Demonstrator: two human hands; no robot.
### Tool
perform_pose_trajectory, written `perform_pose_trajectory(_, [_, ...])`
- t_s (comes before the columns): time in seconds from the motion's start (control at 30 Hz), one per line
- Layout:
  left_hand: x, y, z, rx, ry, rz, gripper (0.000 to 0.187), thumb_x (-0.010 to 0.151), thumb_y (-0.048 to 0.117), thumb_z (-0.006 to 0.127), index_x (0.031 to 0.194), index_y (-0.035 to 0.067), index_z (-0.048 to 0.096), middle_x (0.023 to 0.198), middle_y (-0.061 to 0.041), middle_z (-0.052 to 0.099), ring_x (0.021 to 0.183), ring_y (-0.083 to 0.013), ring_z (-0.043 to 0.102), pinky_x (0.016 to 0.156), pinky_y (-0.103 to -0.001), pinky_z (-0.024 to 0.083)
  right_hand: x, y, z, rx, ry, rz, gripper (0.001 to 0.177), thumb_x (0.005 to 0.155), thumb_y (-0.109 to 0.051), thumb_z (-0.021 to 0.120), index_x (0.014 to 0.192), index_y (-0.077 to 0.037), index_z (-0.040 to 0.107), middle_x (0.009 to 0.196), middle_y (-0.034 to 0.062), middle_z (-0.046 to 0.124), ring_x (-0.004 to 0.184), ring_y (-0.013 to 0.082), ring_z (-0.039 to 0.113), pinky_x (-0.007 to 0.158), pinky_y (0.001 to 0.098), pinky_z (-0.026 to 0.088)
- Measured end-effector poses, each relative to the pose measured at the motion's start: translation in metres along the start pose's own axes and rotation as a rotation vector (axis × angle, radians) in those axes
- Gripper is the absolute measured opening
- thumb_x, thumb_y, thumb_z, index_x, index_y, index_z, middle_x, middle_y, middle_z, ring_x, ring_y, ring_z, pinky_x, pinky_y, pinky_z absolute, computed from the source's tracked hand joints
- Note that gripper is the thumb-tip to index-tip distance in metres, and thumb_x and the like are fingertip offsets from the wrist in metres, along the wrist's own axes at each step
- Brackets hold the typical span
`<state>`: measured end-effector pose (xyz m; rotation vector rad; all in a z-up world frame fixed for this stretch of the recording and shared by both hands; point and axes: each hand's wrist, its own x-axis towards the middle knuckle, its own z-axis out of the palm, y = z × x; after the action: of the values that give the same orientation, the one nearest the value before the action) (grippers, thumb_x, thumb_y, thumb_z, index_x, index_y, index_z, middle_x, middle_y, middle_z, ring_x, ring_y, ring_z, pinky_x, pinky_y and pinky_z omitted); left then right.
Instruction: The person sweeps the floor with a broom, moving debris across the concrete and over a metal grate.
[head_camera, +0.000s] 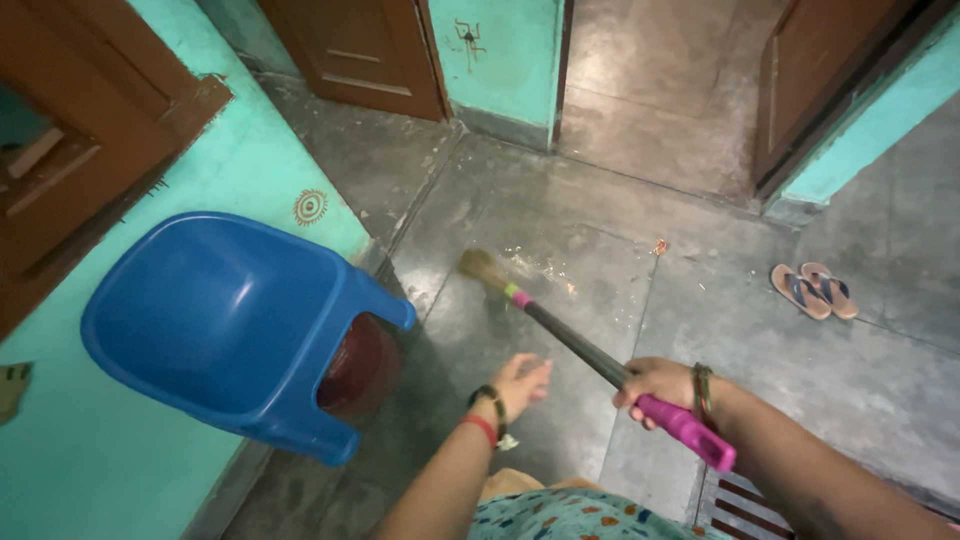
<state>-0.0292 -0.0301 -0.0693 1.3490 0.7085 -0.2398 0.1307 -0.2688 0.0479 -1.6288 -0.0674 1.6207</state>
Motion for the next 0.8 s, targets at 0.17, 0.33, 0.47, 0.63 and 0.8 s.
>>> perform_pose_trajectory(0.17, [-0.014,-0.024,-0.047,-0.061,0.182,-0.143,0.075,0.088,0.053,0.069,0.147,0.016,0.042,0.118,-0.008,0.072,0.091,-0.0186,0.072,0.08,-0.036,0.056,-0.011,0.001,-0.021,-0.081,0.079,0.098,0.057,0.077,0.0,0.073,0.132,0.001,0.055,0.075,0.0123,0.064,0.056,0.0207,0.063,0.047,0.0358,0.053])
perform_pose_trajectory(0.33, [-0.018,-0.025,-0.058,-0.017,0.226,-0.101,0.071,0.09,0.049,0.069,0.146,0.014,0.043,0.117,-0.009,0.073,0.09,-0.0174,0.072,0.076,-0.034,0.055,0.009,0.004,-0.007,-0.204,0.273,0.16,0.057,0.078,0.001,0.071,0.134,0.005,0.058,0.078,0.0149,0.067,0.055,0.0214,0.065,0.044,0.0367,0.052])
perform_pose_trajectory(0.47, [-0.014,-0.017,-0.056,-0.101,0.286,0.016,0.055,0.093,0.041,0.068,0.136,0.01,0.054,0.11,-0.008,0.076,0.081,-0.0159,0.072,0.069,-0.03,0.054,-0.008,0.007,0.019,-0.322,0.423,0.075,0.054,0.083,-0.003,0.069,0.134,0.001,0.051,0.08,0.0177,0.068,0.056,0.0248,0.067,0.045,0.0401,0.055])
perform_pose_trajectory(0.63, [-0.003,0.001,-0.046,-0.208,0.26,0.041,0.045,0.095,0.036,0.068,0.131,0.01,0.058,0.107,-0.009,0.075,0.076,-0.0148,0.072,0.064,-0.028,0.052,-0.027,-0.004,0.024,-0.348,0.399,0.096,0.066,0.081,-0.002,0.068,0.142,-0.011,0.045,0.081,0.0178,0.068,0.056,0.0247,0.065,0.046,0.0409,0.052])
perform_pose_trajectory(0.8, [-0.004,0.015,-0.04,-0.185,0.231,0.037,0.045,0.095,0.038,0.067,0.13,0.01,0.06,0.106,-0.008,0.076,0.077,-0.0136,0.071,0.064,-0.026,0.051,-0.007,0.0,0.005,-0.311,0.217,0.076,0.072,0.077,-0.003,0.072,0.144,-0.011,0.047,0.084,0.0173,0.071,0.055,0.0237,0.066,0.046,0.0393,0.052])
